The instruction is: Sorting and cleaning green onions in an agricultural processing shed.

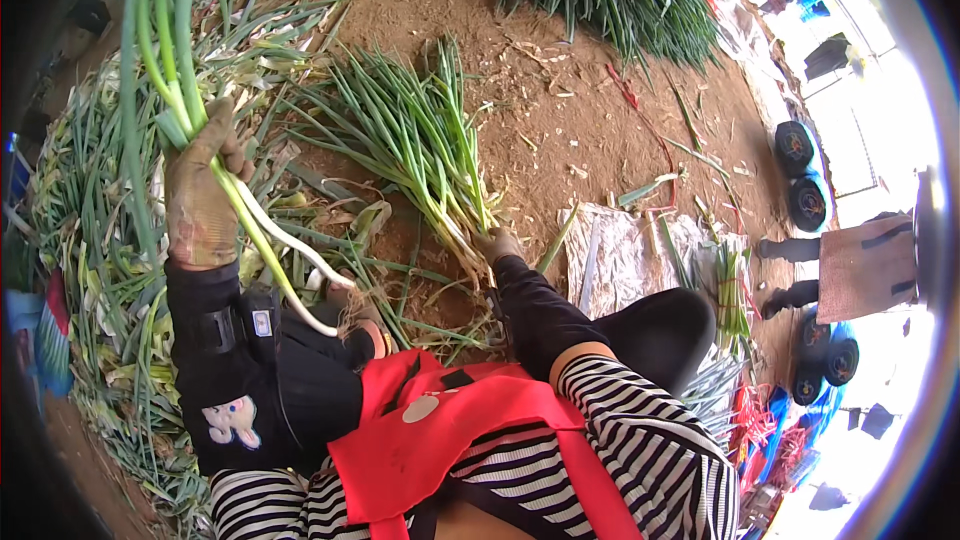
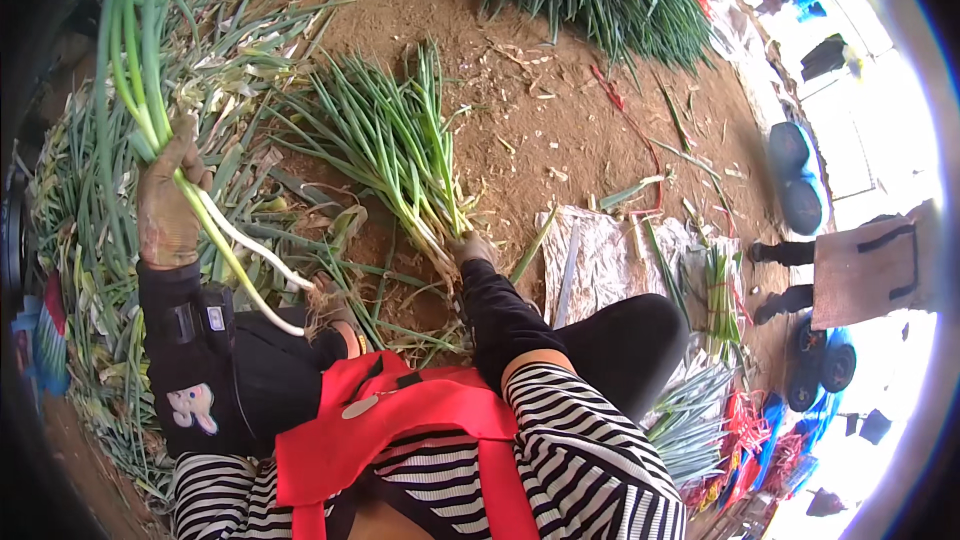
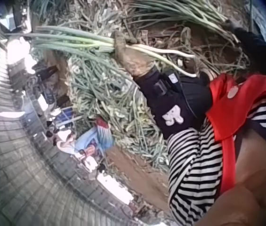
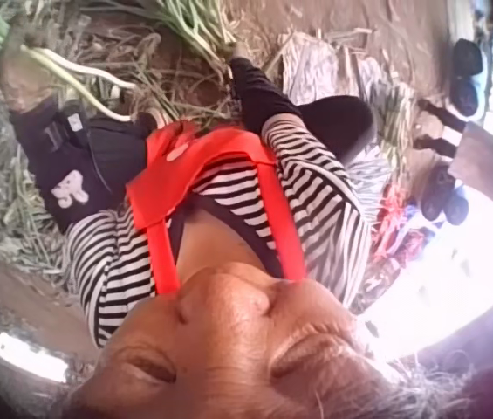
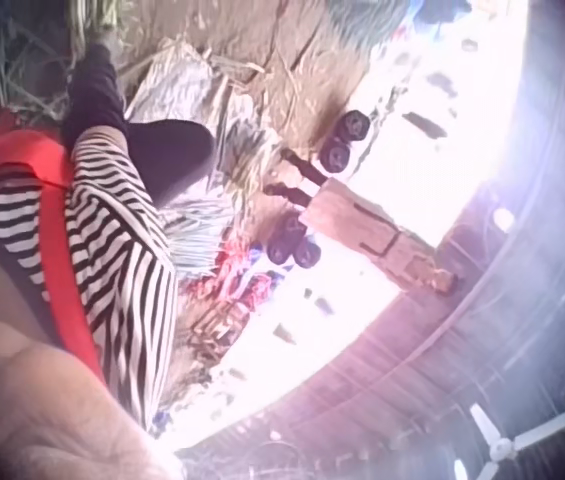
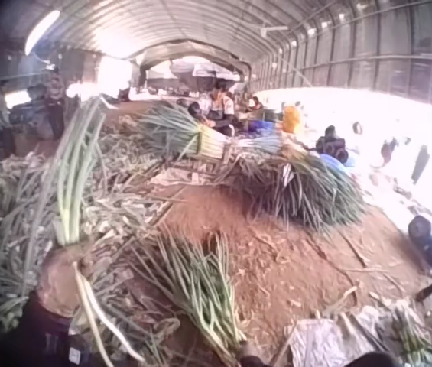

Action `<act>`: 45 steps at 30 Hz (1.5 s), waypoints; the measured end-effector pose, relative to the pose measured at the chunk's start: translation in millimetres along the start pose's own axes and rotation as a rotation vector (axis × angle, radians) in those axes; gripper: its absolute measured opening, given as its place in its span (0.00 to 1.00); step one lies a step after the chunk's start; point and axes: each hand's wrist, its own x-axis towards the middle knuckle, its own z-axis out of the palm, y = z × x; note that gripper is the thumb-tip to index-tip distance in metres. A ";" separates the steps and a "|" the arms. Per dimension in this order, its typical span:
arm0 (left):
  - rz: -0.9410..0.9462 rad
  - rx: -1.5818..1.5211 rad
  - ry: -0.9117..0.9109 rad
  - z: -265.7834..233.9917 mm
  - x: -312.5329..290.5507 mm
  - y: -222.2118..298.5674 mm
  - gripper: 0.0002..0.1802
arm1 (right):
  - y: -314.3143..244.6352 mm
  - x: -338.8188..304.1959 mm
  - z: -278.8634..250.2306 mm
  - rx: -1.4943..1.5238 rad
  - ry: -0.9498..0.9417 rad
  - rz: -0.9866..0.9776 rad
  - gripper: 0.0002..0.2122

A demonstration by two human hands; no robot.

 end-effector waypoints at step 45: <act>-0.210 -0.281 -0.283 48.4 11.4 -51.7 0.09 | -175.6 -113.5 -178.7 1.259 -0.880 -0.620 0.14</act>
